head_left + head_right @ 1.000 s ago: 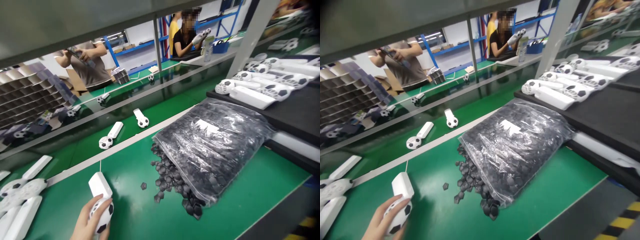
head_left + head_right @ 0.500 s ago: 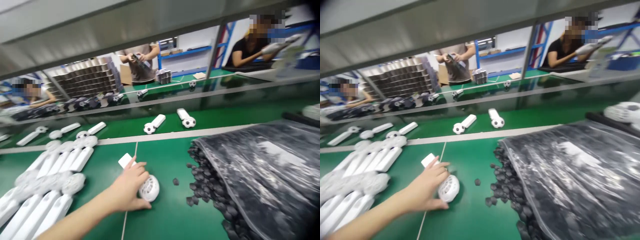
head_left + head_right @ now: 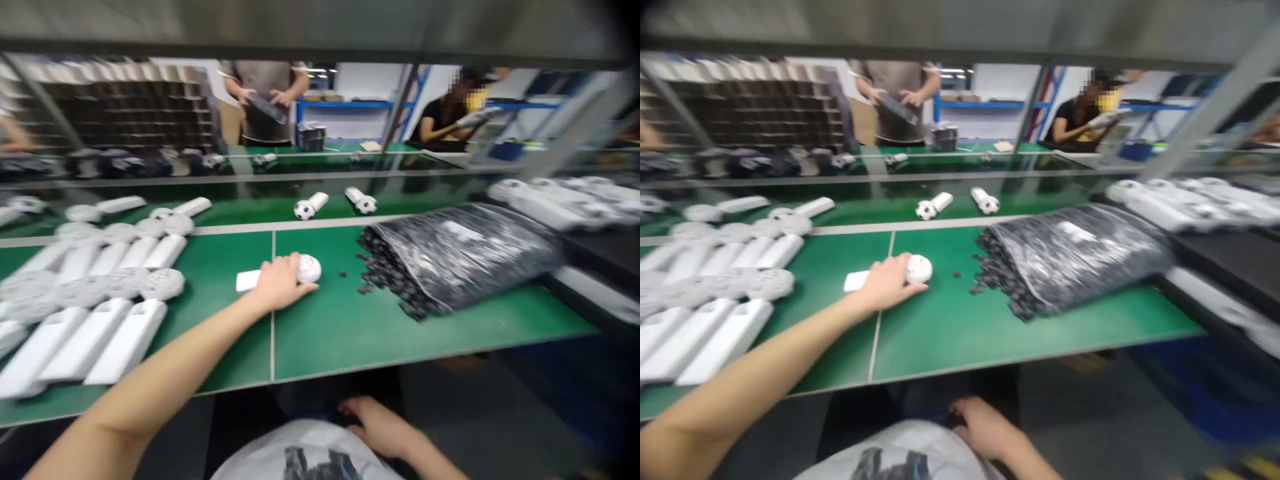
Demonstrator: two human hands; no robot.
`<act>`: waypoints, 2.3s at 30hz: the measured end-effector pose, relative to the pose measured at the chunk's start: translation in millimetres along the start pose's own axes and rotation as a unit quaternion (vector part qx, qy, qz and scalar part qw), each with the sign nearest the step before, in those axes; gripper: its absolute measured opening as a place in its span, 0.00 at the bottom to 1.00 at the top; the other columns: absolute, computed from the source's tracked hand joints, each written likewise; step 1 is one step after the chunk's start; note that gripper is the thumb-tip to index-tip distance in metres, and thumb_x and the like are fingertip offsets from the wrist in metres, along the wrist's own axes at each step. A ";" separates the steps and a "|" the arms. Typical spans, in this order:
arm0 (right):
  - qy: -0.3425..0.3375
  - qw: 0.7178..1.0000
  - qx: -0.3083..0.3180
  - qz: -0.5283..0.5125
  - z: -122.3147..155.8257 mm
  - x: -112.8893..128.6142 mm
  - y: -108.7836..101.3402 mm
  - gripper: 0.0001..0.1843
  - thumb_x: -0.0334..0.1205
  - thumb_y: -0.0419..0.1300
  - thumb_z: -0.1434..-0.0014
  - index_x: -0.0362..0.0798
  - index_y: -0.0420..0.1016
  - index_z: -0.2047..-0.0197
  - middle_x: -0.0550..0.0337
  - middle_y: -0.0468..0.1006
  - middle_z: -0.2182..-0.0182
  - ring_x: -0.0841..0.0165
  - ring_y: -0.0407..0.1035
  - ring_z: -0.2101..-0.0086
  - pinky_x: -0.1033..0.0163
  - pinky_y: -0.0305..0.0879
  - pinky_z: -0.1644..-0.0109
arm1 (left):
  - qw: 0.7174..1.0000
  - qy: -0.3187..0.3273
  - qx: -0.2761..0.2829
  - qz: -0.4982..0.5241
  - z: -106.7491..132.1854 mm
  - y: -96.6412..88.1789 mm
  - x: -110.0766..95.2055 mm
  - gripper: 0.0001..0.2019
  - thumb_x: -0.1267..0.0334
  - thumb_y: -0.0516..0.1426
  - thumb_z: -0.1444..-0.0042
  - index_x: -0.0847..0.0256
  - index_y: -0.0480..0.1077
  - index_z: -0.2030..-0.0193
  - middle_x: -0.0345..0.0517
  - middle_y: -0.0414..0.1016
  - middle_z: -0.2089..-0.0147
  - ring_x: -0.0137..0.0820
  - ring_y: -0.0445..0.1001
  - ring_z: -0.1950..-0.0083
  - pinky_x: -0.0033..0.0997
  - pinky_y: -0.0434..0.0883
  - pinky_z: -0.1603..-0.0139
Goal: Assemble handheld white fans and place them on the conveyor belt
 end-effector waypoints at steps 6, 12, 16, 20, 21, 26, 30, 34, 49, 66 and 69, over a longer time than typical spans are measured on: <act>-0.052 0.981 -0.115 -0.148 97.7 28.3 -73.2 0.15 0.43 0.60 0.47 0.44 0.71 0.59 0.57 0.75 0.67 0.69 0.70 0.66 0.65 0.67 0.62 | 0.998 0.050 0.048 0.001 -6.3 0.7 6.1 0.35 0.39 0.48 0.50 0.62 0.53 0.42 0.57 0.70 0.54 0.47 0.70 0.56 0.37 0.66 0.63; -0.138 0.870 -0.460 0.108 48.6 80.5 -182.8 0.07 0.37 0.57 0.43 0.46 0.74 0.64 0.58 0.74 0.65 0.70 0.67 0.64 0.65 0.63 0.56 | 0.999 0.026 0.020 -0.013 -1.1 -0.7 6.3 0.39 0.39 0.46 0.49 0.63 0.49 0.38 0.60 0.69 0.50 0.50 0.68 0.50 0.40 0.65 0.58; -0.131 0.865 -0.427 0.229 -16.5 80.6 -201.3 0.09 0.35 0.56 0.42 0.46 0.76 0.60 0.56 0.75 0.64 0.69 0.67 0.61 0.64 0.61 0.51 | 0.997 0.040 0.047 0.038 -5.5 3.0 10.6 0.39 0.38 0.46 0.49 0.61 0.46 0.36 0.56 0.65 0.43 0.47 0.66 0.46 0.40 0.64 0.53; -0.108 0.860 -0.367 0.338 -44.5 80.5 -204.2 0.11 0.38 0.54 0.40 0.44 0.75 0.59 0.53 0.74 0.64 0.66 0.67 0.60 0.63 0.62 0.54 | 0.996 0.039 0.049 0.061 -8.8 3.8 13.5 0.39 0.39 0.48 0.49 0.60 0.46 0.35 0.55 0.65 0.44 0.46 0.66 0.46 0.40 0.63 0.52; -0.101 0.857 -0.351 0.364 -47.7 81.5 -203.5 0.11 0.37 0.53 0.39 0.44 0.75 0.60 0.52 0.74 0.64 0.65 0.67 0.61 0.63 0.62 0.55 | 0.996 0.031 0.045 0.065 -9.7 3.5 14.8 0.40 0.40 0.48 0.50 0.60 0.46 0.35 0.55 0.65 0.45 0.46 0.67 0.48 0.39 0.64 0.53; -0.087 0.864 -0.333 0.368 -46.5 93.0 -205.1 0.10 0.29 0.50 0.40 0.42 0.73 0.64 0.51 0.75 0.66 0.65 0.68 0.64 0.63 0.62 0.59 | 0.991 0.031 0.055 0.115 -15.8 5.2 16.8 0.40 0.43 0.53 0.52 0.57 0.48 0.35 0.52 0.65 0.48 0.43 0.70 0.53 0.35 0.66 0.58; -0.201 0.905 -0.341 0.160 -34.6 114.7 -198.6 0.05 0.34 0.53 0.40 0.46 0.70 0.63 0.61 0.75 0.68 0.72 0.68 0.68 0.67 0.63 0.62 | 0.989 0.031 0.043 0.141 -21.6 5.6 16.8 0.38 0.42 0.56 0.56 0.56 0.55 0.39 0.49 0.67 0.50 0.42 0.70 0.54 0.36 0.67 0.57; -0.302 0.877 -0.364 0.087 -31.0 134.7 -186.8 0.02 0.34 0.57 0.44 0.47 0.71 0.67 0.59 0.69 0.65 0.70 0.65 0.62 0.63 0.63 0.55 | 0.987 0.042 0.022 0.155 -23.6 6.0 12.0 0.35 0.43 0.55 0.54 0.55 0.56 0.40 0.49 0.66 0.47 0.42 0.70 0.51 0.36 0.67 0.55; -0.222 0.901 -0.358 -0.105 -57.6 106.8 -188.1 0.21 0.40 0.64 0.53 0.48 0.59 0.58 0.54 0.67 0.52 0.66 0.65 0.53 0.59 0.65 0.53 | 0.972 0.037 0.037 0.229 -24.4 3.7 11.0 0.35 0.45 0.58 0.58 0.56 0.61 0.43 0.46 0.67 0.43 0.41 0.68 0.47 0.37 0.67 0.51; 0.029 0.854 -0.379 0.356 -46.4 50.0 -267.7 0.10 0.33 0.53 0.41 0.40 0.76 0.65 0.45 0.74 0.64 0.58 0.66 0.58 0.57 0.60 0.54 | 0.983 0.053 0.038 0.174 -22.7 3.2 14.0 0.29 0.55 0.56 0.54 0.56 0.60 0.43 0.47 0.65 0.50 0.37 0.69 0.54 0.34 0.67 0.53; 0.040 0.850 -0.378 0.364 -47.9 58.1 -263.8 0.10 0.31 0.53 0.43 0.37 0.75 0.63 0.40 0.73 0.61 0.54 0.66 0.57 0.54 0.59 0.54 | 0.984 0.052 0.037 0.165 -20.3 4.7 14.4 0.30 0.56 0.54 0.53 0.55 0.59 0.41 0.46 0.64 0.52 0.37 0.69 0.54 0.33 0.66 0.55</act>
Point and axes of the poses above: each hand's wrist, its own z-axis away from the middle knuckle, its own y-axis out of the palm, x = y × z, the point moved 7 cm from there along -z, towards the middle knuckle
